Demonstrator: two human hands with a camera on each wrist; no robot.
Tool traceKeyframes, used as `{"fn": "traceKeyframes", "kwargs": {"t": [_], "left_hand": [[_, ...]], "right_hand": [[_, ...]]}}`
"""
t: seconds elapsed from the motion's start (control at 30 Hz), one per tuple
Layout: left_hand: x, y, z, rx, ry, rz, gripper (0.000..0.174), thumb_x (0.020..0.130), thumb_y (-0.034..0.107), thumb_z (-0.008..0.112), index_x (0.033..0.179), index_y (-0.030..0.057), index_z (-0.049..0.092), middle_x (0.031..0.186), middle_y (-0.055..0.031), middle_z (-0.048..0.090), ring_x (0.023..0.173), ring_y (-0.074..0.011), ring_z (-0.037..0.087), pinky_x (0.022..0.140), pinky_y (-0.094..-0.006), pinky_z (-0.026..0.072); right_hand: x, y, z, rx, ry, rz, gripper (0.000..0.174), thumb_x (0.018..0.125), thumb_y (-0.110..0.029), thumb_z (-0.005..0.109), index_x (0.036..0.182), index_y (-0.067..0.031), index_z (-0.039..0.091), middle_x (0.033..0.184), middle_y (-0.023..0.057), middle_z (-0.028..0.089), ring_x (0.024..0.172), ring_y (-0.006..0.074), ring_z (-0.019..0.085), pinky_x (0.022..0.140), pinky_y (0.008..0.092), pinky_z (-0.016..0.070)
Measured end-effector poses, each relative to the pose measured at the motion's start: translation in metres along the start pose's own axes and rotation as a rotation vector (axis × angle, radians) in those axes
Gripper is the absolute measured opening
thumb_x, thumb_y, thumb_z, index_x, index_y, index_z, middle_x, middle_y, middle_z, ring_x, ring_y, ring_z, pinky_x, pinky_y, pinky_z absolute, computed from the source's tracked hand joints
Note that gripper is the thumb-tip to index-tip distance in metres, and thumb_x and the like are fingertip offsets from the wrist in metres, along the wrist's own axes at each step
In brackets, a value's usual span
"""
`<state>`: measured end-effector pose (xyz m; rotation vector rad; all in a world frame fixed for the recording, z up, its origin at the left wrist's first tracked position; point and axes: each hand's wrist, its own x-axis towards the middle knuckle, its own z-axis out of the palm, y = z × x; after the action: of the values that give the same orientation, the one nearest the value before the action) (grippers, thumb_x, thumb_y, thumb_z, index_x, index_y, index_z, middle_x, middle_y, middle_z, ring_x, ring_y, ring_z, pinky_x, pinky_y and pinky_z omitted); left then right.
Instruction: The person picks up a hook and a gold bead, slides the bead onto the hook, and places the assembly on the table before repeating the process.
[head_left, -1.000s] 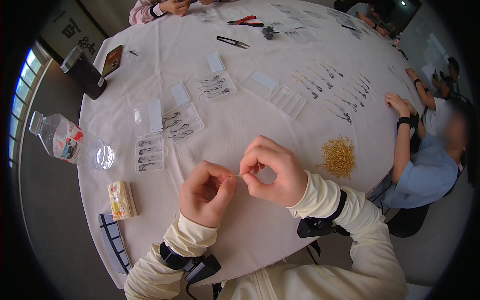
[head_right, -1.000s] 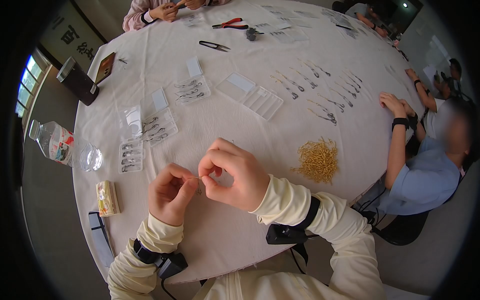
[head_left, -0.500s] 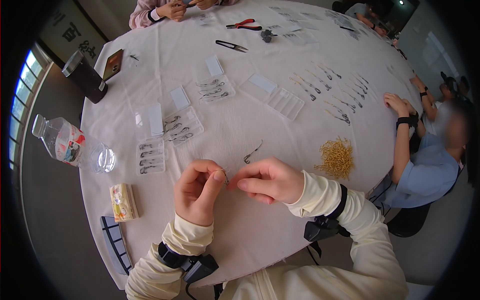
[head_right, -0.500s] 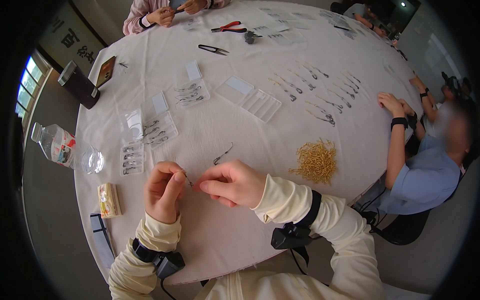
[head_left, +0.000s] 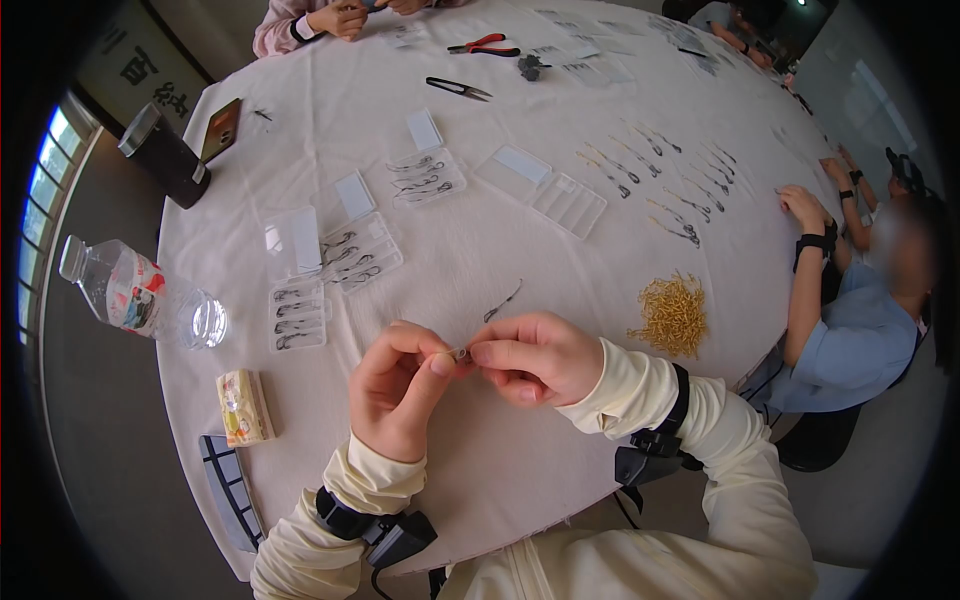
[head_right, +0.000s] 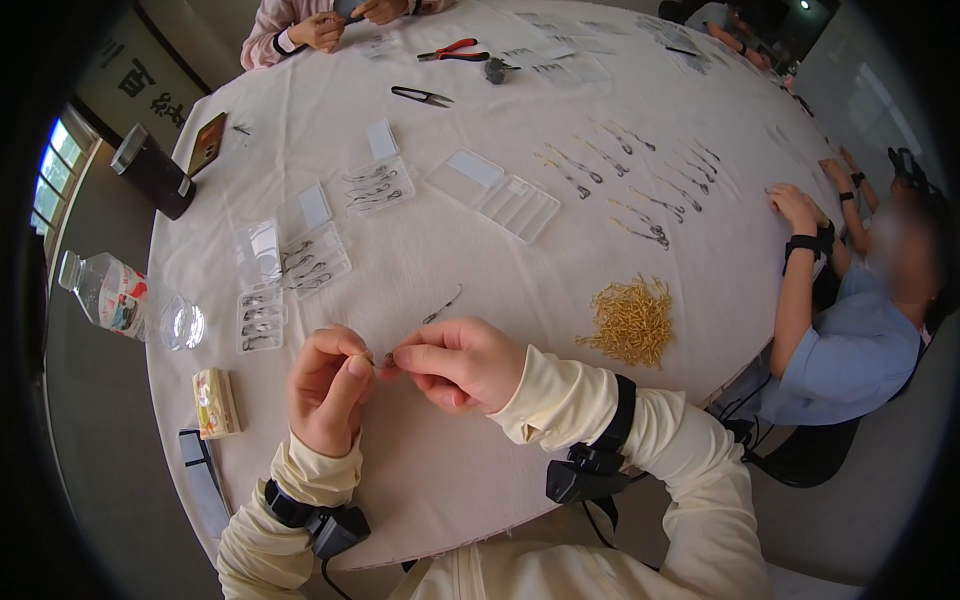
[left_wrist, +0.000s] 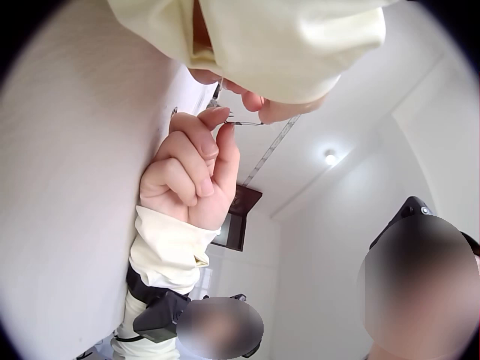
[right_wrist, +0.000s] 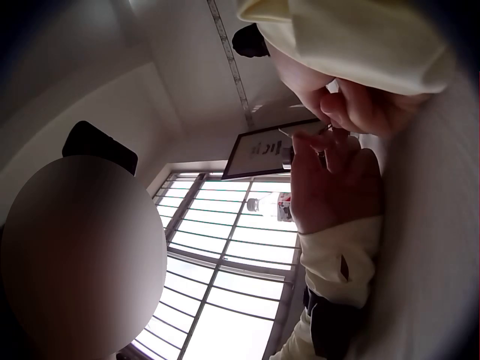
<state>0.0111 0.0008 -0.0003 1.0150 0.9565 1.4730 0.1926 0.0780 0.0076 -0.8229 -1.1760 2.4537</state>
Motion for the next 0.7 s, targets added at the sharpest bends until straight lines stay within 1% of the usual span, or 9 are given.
{"fn": "traceKeyframes", "kwargs": {"t": [0.13, 0.23, 0.27, 0.3, 0.33, 0.4, 0.43, 0.5, 0.7], "left_hand": [[-0.0002, -0.001, -0.0002, 0.026, 0.001, 0.008, 0.002, 0.094, 0.002, 0.06, 0.095, 0.0019, 0.058, 0.09, -0.0008, 0.056, 0.075, -0.0067, 0.048, 0.07, -0.0213, 0.0397], [-0.0009, -0.001, 0.0, 0.012, 0.037, -0.022, 0.003, 0.094, 0.003, 0.061, 0.094, 0.0024, 0.058, 0.086, 0.001, 0.056, 0.074, -0.0053, 0.047, 0.068, -0.0202, 0.039], [-0.0007, -0.0017, 0.0001, 0.012, 0.038, -0.022, 0.003, 0.094, 0.003, 0.061, 0.094, 0.0024, 0.058, 0.086, 0.001, 0.056, 0.074, -0.0053, 0.047, 0.068, -0.0202, 0.039], [-0.0004, -0.003, 0.0004, 0.06, 0.073, -0.033, 0.004, 0.094, 0.004, 0.059, 0.093, 0.003, 0.056, 0.082, 0.0005, 0.054, 0.066, -0.0052, 0.044, 0.06, -0.0206, 0.0362], [-0.0001, -0.0037, 0.0009, 0.109, 0.109, -0.045, 0.005, 0.095, 0.005, 0.057, 0.092, 0.0036, 0.053, 0.078, 0.0, 0.051, 0.059, -0.0051, 0.041, 0.052, -0.0211, 0.0335], [0.0004, -0.003, 0.0028, 0.135, 0.135, -0.056, 0.006, 0.095, 0.006, 0.058, 0.091, 0.0038, 0.053, 0.076, 0.0008, 0.051, 0.058, -0.0046, 0.04, 0.051, -0.021, 0.0331], [0.0003, -0.0026, 0.0032, 0.162, 0.159, -0.068, 0.007, 0.095, 0.007, 0.059, 0.09, 0.004, 0.053, 0.074, 0.0016, 0.051, 0.056, -0.0042, 0.04, 0.05, -0.021, 0.0327], [-0.0002, -0.0036, 0.0028, 0.168, 0.161, -0.072, 0.008, 0.094, 0.007, 0.059, 0.09, 0.0038, 0.053, 0.073, 0.0019, 0.051, 0.056, -0.0039, 0.04, 0.05, -0.0209, 0.0326], [-0.0033, -0.001, 0.0077, 0.212, 0.167, -0.083, 0.009, 0.093, 0.008, 0.06, 0.089, 0.0033, 0.054, 0.072, 0.004, 0.051, 0.06, -0.0024, 0.041, 0.052, -0.0194, 0.0319]], "right_hand": [[-0.0005, 0.0008, -0.0009, -0.049, 0.05, -0.049, 0.023, 0.097, -0.023, 0.059, 0.099, -0.0016, 0.067, 0.064, -0.0036, 0.052, 0.051, 0.0035, 0.042, 0.044, 0.0211, 0.0296], [-0.0033, -0.0037, 0.0033, -0.158, 0.124, -0.099, 0.019, 0.095, -0.02, 0.062, 0.094, -0.0018, 0.066, 0.066, -0.0033, 0.054, 0.052, 0.0039, 0.046, 0.046, 0.0206, 0.0343], [-0.004, -0.0051, 0.0062, -0.294, 0.21, -0.178, 0.013, 0.094, -0.014, 0.063, 0.094, -0.0012, 0.065, 0.068, -0.0028, 0.056, 0.055, 0.0043, 0.048, 0.048, 0.0203, 0.0372], [-0.0044, -0.0055, 0.0079, -0.43, 0.296, -0.257, 0.007, 0.092, -0.008, 0.064, 0.094, -0.0005, 0.064, 0.071, -0.0022, 0.057, 0.057, 0.0047, 0.05, 0.051, 0.02, 0.04], [-0.0042, -0.0032, 0.0073, -0.431, 0.296, -0.256, 0.007, 0.092, -0.008, 0.064, 0.094, -0.0005, 0.064, 0.071, -0.0022, 0.057, 0.057, 0.0047, 0.05, 0.051, 0.02, 0.04], [-0.0029, 0.0023, 0.0052, -0.519, 0.328, -0.496, 0.005, 0.087, -0.001, 0.068, 0.091, -0.0018, 0.064, 0.078, -0.0004, 0.058, 0.065, 0.0064, 0.054, 0.057, 0.0207, 0.0445], [-0.0027, 0.002, 0.0055, -0.521, 0.326, -0.496, 0.005, 0.087, -0.001, 0.068, 0.091, -0.0018, 0.064, 0.078, -0.0004, 0.058, 0.065, 0.0064, 0.054, 0.057, 0.0207, 0.0445], [-0.0026, 0.0013, 0.0057, -0.741, 0.303, -0.702, 0.01, 0.083, 0.003, 0.07, 0.09, -0.0022, 0.064, 0.086, 0.0019, 0.057, 0.071, 0.0078, 0.055, 0.059, 0.0209, 0.0452], [-0.0012, -0.0027, 0.0082, -0.967, 0.345, -0.918, 0.013, 0.079, 0.005, 0.072, 0.087, -0.0037, 0.067, 0.086, 0.0037, 0.055, 0.071, 0.0103, 0.055, 0.059, 0.022, 0.0459]]}}
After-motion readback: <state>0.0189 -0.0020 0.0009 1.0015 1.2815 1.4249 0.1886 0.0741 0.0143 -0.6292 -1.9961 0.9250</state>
